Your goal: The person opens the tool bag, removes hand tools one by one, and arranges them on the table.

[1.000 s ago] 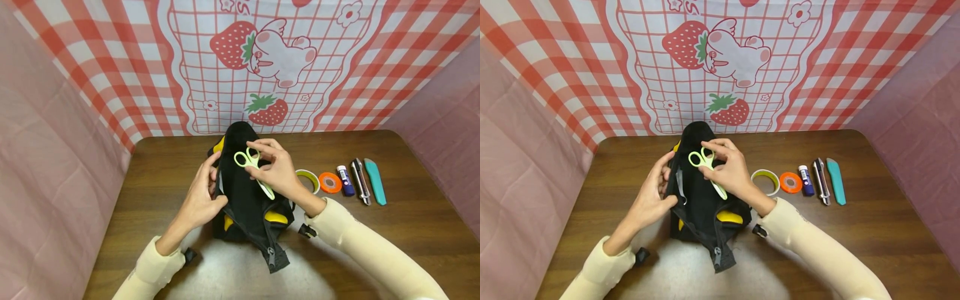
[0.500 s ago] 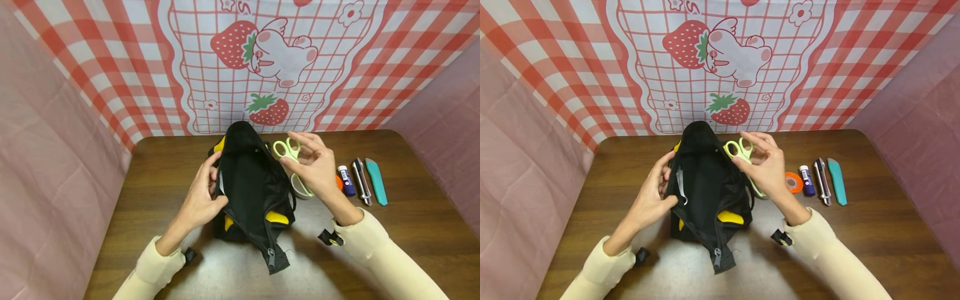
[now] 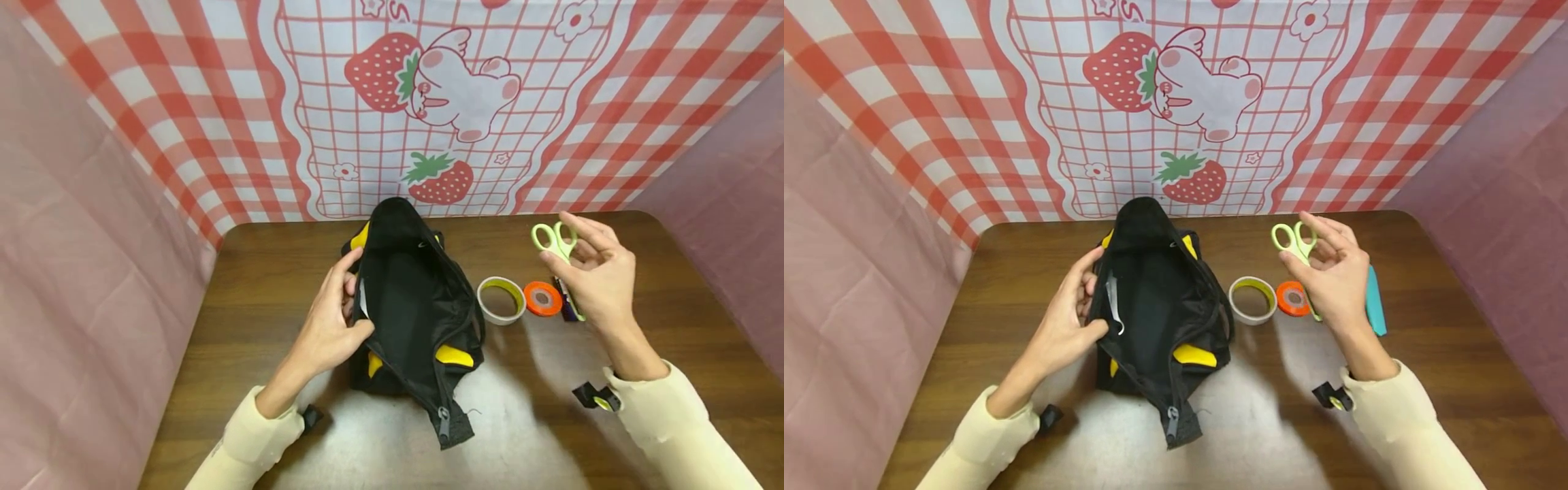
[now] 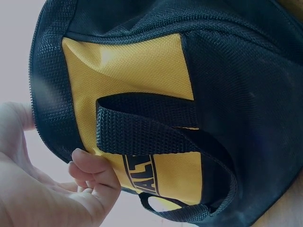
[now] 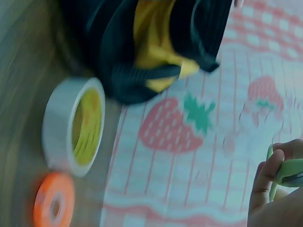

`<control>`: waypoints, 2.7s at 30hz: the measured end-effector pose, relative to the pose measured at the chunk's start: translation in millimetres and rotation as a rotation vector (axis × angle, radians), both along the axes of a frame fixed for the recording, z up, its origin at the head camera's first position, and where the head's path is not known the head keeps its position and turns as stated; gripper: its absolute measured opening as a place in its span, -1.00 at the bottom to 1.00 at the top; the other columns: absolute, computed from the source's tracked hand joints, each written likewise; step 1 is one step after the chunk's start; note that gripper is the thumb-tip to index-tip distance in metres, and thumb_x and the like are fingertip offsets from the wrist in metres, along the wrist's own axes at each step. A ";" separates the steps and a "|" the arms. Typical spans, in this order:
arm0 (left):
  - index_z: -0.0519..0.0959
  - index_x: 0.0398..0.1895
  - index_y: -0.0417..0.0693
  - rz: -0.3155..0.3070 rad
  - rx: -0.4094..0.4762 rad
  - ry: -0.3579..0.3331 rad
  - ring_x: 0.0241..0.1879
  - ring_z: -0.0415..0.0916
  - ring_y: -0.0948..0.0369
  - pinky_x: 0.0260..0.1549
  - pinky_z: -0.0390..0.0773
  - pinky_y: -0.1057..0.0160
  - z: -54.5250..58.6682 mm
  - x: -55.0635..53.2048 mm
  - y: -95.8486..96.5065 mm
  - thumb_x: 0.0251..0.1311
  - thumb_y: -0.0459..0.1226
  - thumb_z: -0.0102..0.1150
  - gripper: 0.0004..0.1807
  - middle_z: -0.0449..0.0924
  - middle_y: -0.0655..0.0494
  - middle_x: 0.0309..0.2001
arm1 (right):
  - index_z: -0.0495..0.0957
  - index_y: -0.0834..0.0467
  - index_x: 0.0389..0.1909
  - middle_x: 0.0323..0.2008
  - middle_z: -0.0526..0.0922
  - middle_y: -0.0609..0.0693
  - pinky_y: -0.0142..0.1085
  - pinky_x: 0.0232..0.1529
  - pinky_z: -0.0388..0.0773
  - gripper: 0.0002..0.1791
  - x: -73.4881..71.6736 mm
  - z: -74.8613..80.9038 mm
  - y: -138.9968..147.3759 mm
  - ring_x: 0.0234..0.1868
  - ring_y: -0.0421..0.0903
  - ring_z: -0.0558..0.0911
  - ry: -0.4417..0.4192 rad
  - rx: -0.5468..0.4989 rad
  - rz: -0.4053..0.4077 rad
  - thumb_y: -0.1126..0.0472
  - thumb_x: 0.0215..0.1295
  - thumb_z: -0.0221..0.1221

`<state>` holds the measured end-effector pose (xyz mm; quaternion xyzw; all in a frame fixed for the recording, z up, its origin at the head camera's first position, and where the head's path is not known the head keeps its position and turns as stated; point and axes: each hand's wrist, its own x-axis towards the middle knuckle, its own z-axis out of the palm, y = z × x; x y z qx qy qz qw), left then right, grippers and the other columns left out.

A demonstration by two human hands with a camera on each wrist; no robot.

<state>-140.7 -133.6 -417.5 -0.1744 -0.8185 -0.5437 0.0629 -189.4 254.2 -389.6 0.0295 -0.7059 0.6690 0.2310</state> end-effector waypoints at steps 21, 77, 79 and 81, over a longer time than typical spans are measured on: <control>0.23 0.74 -0.01 -0.002 -0.001 -0.007 -0.37 0.24 0.14 -0.32 0.25 0.27 -0.6 0.4 0.7 -0.03 -0.51 0.23 0.09 0.25 -0.03 -0.10 | 0.73 0.28 0.31 -0.16 0.83 -0.24 -0.66 -0.30 0.60 -0.29 -5.1 -47.0 143.9 -0.35 -0.41 0.76 -0.023 0.039 -0.320 0.69 0.05 0.41; 0.24 0.73 -0.02 -0.003 -0.006 0.001 -0.37 0.25 0.15 -0.32 0.26 0.28 0.8 0.6 -1.0 -0.02 -0.51 0.26 0.08 0.26 -0.03 -0.09 | 0.42 0.51 0.48 -0.35 0.79 0.28 0.08 -0.09 0.35 -0.17 -29.8 -105.5 258.3 -0.49 -0.69 0.30 -0.532 1.035 -0.146 -0.01 0.47 0.40; 0.23 0.73 -0.01 -0.003 -0.005 -0.003 -0.37 0.25 0.14 -0.32 0.26 0.28 0.7 0.6 -1.1 -0.02 -0.51 0.25 0.08 0.26 -0.03 -0.09 | 0.41 0.51 0.49 -0.36 0.79 0.28 0.13 -0.06 0.35 -0.16 -29.8 -105.2 258.0 -0.48 -0.67 0.31 -0.532 1.035 -0.149 0.00 0.46 0.41; 0.23 0.73 -0.01 -0.003 -0.005 -0.004 -0.37 0.25 0.14 -0.32 0.26 0.28 0.6 0.5 -1.2 -0.02 -0.51 0.25 0.08 0.26 -0.03 -0.09 | 0.41 0.51 0.48 -0.34 0.80 0.30 0.19 -0.04 0.36 -0.16 -29.5 -104.7 257.7 -0.48 -0.49 0.50 -0.530 1.047 -0.156 0.00 0.45 0.42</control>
